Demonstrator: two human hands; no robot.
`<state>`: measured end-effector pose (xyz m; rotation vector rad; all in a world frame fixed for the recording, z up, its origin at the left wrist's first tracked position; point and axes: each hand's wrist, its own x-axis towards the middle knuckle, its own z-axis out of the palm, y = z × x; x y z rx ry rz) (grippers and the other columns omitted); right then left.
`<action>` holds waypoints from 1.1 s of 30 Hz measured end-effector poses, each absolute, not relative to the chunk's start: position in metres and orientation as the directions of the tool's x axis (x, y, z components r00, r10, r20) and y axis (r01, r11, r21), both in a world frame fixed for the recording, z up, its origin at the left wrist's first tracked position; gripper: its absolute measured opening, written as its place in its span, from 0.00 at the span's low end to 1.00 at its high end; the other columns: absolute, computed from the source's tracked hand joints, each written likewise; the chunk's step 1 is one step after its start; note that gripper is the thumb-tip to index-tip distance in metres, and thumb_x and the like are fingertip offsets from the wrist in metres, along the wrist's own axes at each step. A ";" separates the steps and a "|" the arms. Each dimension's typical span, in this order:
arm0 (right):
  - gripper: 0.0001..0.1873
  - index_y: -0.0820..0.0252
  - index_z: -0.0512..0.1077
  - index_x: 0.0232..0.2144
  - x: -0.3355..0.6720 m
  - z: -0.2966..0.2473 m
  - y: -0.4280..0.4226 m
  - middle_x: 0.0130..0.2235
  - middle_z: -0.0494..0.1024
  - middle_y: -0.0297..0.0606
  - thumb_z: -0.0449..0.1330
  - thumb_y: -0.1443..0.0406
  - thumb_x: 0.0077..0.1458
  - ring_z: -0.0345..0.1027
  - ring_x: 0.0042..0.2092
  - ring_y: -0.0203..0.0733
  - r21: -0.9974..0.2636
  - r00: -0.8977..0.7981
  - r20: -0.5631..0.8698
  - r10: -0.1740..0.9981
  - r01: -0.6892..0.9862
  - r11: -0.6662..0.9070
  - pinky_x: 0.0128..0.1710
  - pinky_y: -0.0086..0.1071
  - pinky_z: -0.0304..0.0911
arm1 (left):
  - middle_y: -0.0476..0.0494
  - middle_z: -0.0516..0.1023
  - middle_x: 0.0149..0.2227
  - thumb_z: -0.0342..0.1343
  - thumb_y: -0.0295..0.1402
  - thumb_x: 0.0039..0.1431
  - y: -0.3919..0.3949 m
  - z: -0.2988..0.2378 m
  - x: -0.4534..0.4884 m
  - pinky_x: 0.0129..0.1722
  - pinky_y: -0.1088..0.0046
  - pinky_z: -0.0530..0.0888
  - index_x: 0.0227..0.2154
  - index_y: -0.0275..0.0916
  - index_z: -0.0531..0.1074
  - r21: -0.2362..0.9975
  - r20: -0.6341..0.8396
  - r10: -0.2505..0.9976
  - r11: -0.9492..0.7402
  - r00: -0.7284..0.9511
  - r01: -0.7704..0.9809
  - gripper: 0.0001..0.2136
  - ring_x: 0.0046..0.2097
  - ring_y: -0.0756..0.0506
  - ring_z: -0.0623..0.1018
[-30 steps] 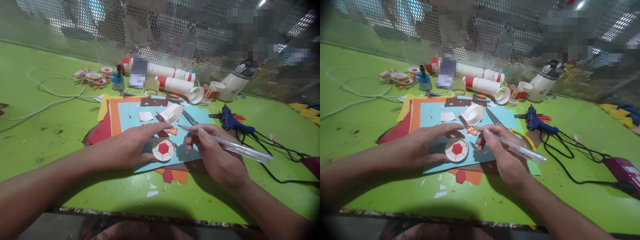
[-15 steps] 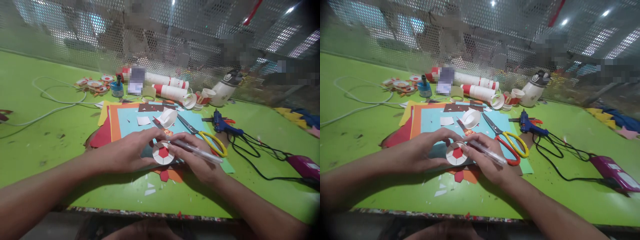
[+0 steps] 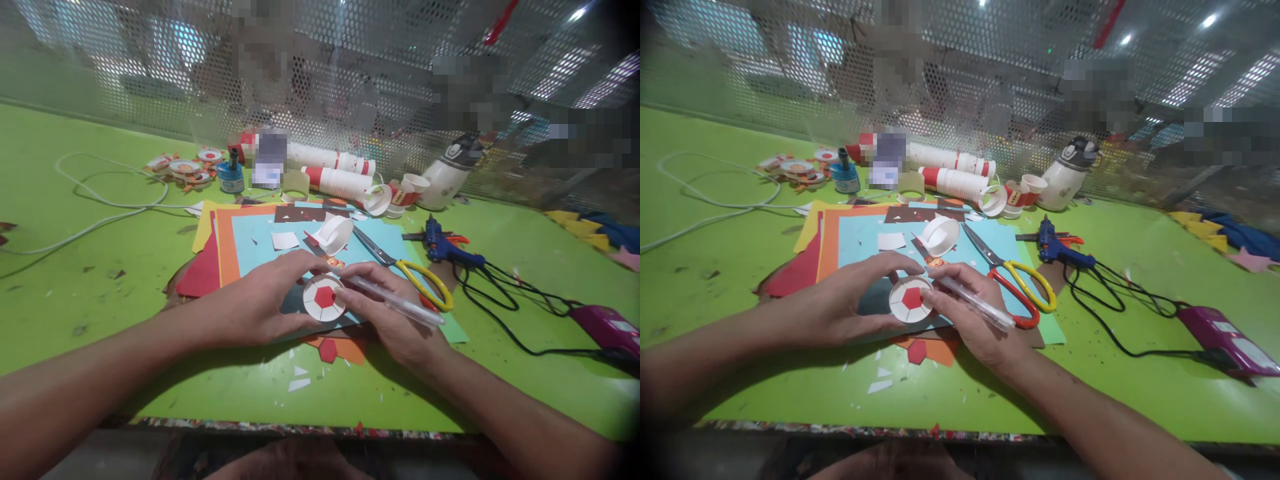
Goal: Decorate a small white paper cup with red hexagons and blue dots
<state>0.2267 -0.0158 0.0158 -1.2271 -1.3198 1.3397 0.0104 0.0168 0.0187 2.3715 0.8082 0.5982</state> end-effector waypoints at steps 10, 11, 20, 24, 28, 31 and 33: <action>0.13 0.57 0.73 0.35 0.223 0.009 -0.019 0.28 0.75 0.30 0.69 0.61 0.49 0.68 0.29 0.34 -0.999 -0.127 -0.002 0.992 0.038 0.002 0.30 0.30 0.63 | 0.38 0.69 0.50 0.61 0.39 0.59 0.014 0.013 0.017 0.51 0.58 0.72 0.51 0.39 0.63 0.534 0.308 0.665 -0.713 0.681 0.455 0.21 0.53 0.39 0.71; 0.13 0.57 0.73 0.36 0.224 0.009 -0.018 0.28 0.75 0.30 0.69 0.60 0.49 0.69 0.30 0.35 -0.999 -0.138 -0.010 0.990 0.044 -0.004 0.30 0.30 0.64 | 0.39 0.69 0.51 0.60 0.38 0.60 0.015 0.014 0.015 0.52 0.59 0.72 0.52 0.40 0.63 0.532 0.313 0.650 -0.724 0.693 0.439 0.20 0.54 0.39 0.71; 0.10 0.57 0.74 0.36 0.235 0.017 -0.015 0.33 0.77 0.34 0.67 0.60 0.53 0.70 0.34 0.36 -0.979 -0.188 0.010 0.982 0.197 0.047 0.32 0.31 0.64 | 0.42 0.71 0.54 0.58 0.37 0.63 0.014 0.018 0.009 0.53 0.64 0.72 0.62 0.49 0.58 0.548 0.246 0.566 -0.751 0.787 0.369 0.26 0.55 0.42 0.71; 0.09 0.56 0.74 0.34 0.234 0.015 -0.015 0.33 0.77 0.32 0.68 0.61 0.51 0.69 0.32 0.35 -0.990 -0.163 -0.012 0.987 0.141 0.011 0.30 0.30 0.64 | 0.40 0.72 0.54 0.58 0.37 0.62 0.015 0.017 0.009 0.52 0.63 0.72 0.59 0.45 0.61 0.556 0.267 0.606 -0.732 0.749 0.394 0.23 0.54 0.41 0.72; 0.10 0.56 0.72 0.33 0.230 0.012 -0.016 0.30 0.77 0.31 0.69 0.62 0.50 0.71 0.31 0.35 -0.997 -0.159 -0.075 0.984 -0.014 -0.078 0.32 0.31 0.65 | 0.37 0.71 0.54 0.56 0.36 0.64 0.017 0.015 0.010 0.54 0.60 0.71 0.57 0.40 0.62 0.500 0.344 0.609 -0.763 0.715 0.410 0.20 0.56 0.41 0.70; 0.11 0.57 0.71 0.33 0.226 0.011 -0.018 0.28 0.78 0.31 0.69 0.63 0.49 0.72 0.31 0.35 -0.992 -0.156 -0.094 0.983 -0.068 -0.106 0.32 0.30 0.65 | 0.37 0.70 0.55 0.55 0.35 0.65 0.014 0.013 0.013 0.55 0.60 0.71 0.59 0.40 0.59 0.490 0.376 0.599 -0.776 0.707 0.397 0.21 0.57 0.41 0.69; 0.11 0.57 0.70 0.32 0.224 0.012 -0.020 0.28 0.78 0.31 0.69 0.63 0.49 0.72 0.31 0.35 -0.995 -0.141 -0.080 0.987 -0.046 -0.088 0.32 0.29 0.65 | 0.37 0.68 0.57 0.55 0.35 0.65 0.013 0.011 0.015 0.57 0.60 0.70 0.60 0.42 0.56 0.497 0.383 0.615 -0.766 0.689 0.408 0.23 0.58 0.41 0.68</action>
